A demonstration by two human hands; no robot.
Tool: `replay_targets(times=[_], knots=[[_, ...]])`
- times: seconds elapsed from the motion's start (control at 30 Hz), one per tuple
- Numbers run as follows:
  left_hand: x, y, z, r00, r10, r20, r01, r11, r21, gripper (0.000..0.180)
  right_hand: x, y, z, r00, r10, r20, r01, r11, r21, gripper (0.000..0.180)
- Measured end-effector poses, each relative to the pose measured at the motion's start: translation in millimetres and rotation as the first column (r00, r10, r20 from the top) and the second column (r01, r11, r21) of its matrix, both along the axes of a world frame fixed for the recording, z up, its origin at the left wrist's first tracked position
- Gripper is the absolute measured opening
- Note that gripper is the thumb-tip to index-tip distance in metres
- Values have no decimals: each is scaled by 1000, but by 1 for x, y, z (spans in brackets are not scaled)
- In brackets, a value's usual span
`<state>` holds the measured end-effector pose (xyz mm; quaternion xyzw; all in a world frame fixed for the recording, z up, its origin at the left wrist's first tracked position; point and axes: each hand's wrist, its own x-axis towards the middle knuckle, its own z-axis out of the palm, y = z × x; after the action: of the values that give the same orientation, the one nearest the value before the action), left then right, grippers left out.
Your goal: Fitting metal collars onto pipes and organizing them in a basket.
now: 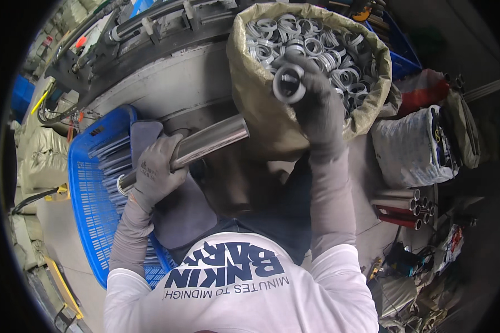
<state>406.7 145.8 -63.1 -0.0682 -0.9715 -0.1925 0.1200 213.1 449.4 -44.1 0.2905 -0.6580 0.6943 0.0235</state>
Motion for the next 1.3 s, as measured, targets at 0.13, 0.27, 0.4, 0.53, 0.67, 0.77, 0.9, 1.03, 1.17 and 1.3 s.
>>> replay_targets(times=[0.13, 0.27, 0.4, 0.53, 0.67, 0.77, 0.9, 1.03, 1.17, 1.3], knots=[[0, 1, 5, 1000, -21, -17, 21, 1000, 11, 57, 54, -1, -39, 958, 128, 255, -103, 989, -108, 50], [5, 4, 5, 999, -33, -37, 33, 999, 9, 59, 71, -31, -68, 982, -120, 145, 117, 993, 27, 41], [6, 10, -2, 998, -57, -29, 56, 998, -11, 59, 79, -41, -83, 985, -171, 3, 169, 976, 140, 34], [5, 12, -7, 1000, -24, 2, 24, 998, -65, 59, 79, -53, -73, 952, -157, -261, 207, 962, 178, 27], [4, 12, -8, 999, -23, 23, 24, 997, -78, 58, 82, -57, -70, 958, -192, -211, 226, 963, 150, 38], [1, 12, -8, 999, -35, 30, 37, 997, -70, 59, 86, -61, -66, 984, -175, 42, 173, 984, 35, 38], [0, 14, -9, 998, -59, 20, 60, 997, -58, 59, 92, -65, -64, 955, -248, 161, 236, 967, 93, 36], [2, 14, -11, 999, -35, 30, 37, 996, -76, 60, 99, -73, -66, 935, -275, 224, 275, 961, 31, 29], [4, 11, -12, 999, -25, 37, 28, 997, -75, 61, 93, -69, -72, 934, -221, 282, 233, 972, -9, 27], [8, 7, -2, 999, -27, 37, 28, 999, -30, 62, 59, -28, -36, 897, -433, -85, 441, 886, 145, 44]])
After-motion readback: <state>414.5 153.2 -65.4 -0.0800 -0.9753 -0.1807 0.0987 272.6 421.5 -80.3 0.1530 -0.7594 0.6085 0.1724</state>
